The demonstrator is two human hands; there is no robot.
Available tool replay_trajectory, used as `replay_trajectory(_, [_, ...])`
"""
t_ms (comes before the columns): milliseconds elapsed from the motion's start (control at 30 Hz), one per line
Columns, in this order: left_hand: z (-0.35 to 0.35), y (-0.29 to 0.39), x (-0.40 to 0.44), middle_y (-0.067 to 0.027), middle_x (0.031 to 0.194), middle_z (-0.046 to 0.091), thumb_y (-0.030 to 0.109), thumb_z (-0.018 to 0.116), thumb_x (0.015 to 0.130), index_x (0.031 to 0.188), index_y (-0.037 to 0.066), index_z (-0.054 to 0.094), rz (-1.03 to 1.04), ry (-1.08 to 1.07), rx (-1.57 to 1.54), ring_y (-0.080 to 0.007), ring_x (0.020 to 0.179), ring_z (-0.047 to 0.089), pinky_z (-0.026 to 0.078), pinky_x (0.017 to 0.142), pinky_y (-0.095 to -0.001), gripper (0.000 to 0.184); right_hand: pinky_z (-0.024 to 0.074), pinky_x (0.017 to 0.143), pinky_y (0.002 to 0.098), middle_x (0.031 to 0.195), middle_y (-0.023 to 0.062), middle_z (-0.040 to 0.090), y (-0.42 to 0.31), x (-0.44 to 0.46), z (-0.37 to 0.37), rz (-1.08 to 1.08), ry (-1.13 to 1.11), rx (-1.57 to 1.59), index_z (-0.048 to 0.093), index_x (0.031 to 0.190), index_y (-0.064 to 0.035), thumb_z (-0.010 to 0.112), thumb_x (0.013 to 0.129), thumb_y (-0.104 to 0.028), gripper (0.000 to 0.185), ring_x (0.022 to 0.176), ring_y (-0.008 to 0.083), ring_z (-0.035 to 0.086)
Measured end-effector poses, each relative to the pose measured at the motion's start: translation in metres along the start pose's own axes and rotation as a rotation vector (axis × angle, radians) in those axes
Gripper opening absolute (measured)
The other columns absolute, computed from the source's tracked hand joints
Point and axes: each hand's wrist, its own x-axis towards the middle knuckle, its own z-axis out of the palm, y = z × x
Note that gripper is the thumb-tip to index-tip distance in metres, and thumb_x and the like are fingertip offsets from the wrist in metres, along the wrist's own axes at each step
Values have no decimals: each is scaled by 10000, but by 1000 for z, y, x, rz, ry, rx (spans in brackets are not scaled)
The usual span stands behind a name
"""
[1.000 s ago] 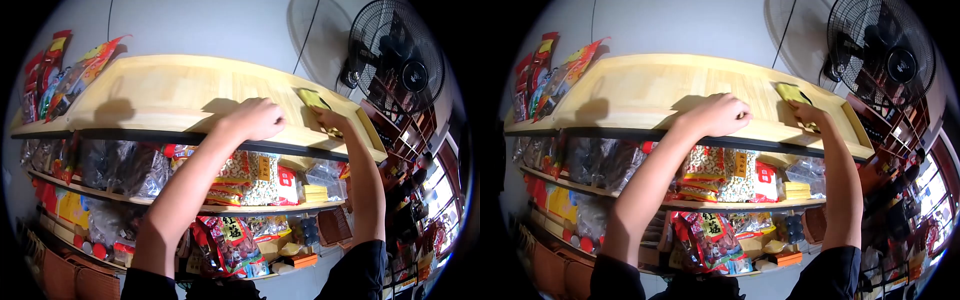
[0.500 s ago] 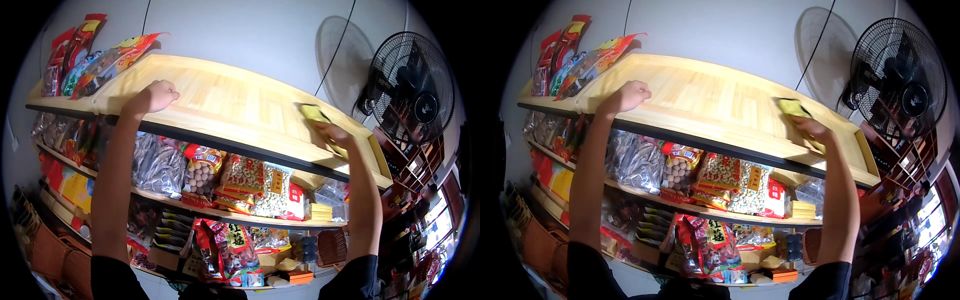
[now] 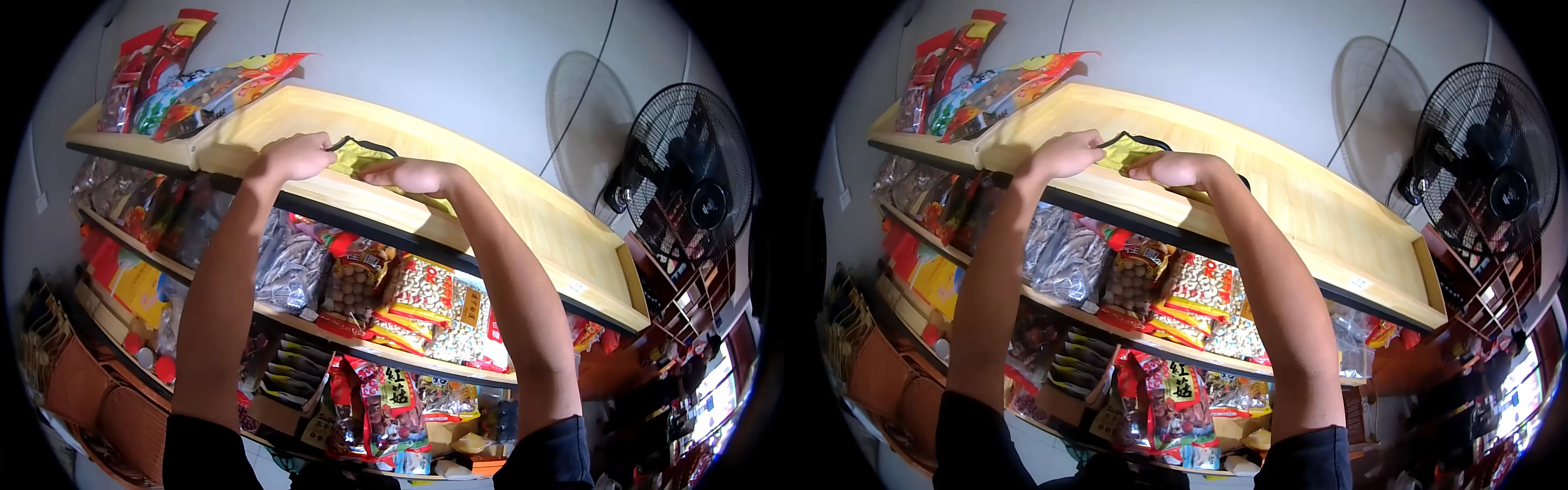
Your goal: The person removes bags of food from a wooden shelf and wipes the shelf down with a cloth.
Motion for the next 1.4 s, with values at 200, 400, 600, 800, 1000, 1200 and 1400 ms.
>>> replay_trajectory(200, [9,-9,-1,-164,1179,632,298,526,912,1325,92,552,180,64,-106,-310,1120,581,434,962,-357,462,245,1179,358,1503,110,422,6,-7,3,-68,16,167,453,1449,-117,448,1020,-308,469,1414,243,345])
replay_trajectory(400, [-5,0,5,-157,1296,538,312,520,932,1191,103,692,150,-200,71,-312,1231,484,380,1032,-352,374,294,1166,378,1487,115,434,12,-39,-16,-72,179,250,479,1425,-97,463,1011,-322,472,1396,257,366])
replay_trajectory(600, [3,0,6,-160,1442,434,310,521,910,1246,181,672,48,-173,72,-334,1337,394,321,1102,-382,391,300,1154,400,1499,110,424,31,-53,-21,96,0,-143,489,1426,-154,473,993,-453,526,1384,277,395])
replay_trajectory(800, [-1,19,-5,-132,1581,256,333,526,896,1296,132,626,-69,-150,74,-353,1455,211,212,1173,-495,460,379,1075,562,1532,94,376,10,-18,-38,496,-14,-102,383,1489,-232,426,1000,-481,550,1416,295,341])
replay_trajectory(1000, [-18,33,-19,-102,1625,115,377,532,864,1503,77,331,-70,-195,195,-321,1492,95,132,1197,-505,734,242,1159,404,1524,100,391,15,96,-43,-37,-20,-89,459,1447,-154,499,970,-406,541,1419,282,321])
replay_trajectory(1200, [-13,26,-17,-152,1553,259,325,546,827,1376,79,472,-139,-75,128,-345,1449,214,214,1169,-467,606,294,1105,442,1524,172,352,-28,182,-49,5,-178,119,486,1372,-72,551,811,-98,565,1426,287,260])
replay_trajectory(1400, [-1,16,-11,-157,1419,504,369,538,841,1194,94,667,-61,23,131,-330,1329,440,312,1119,-448,466,354,1086,468,1510,131,392,-32,199,-57,203,-87,-14,438,1415,-90,502,871,-151,551,1386,286,346])
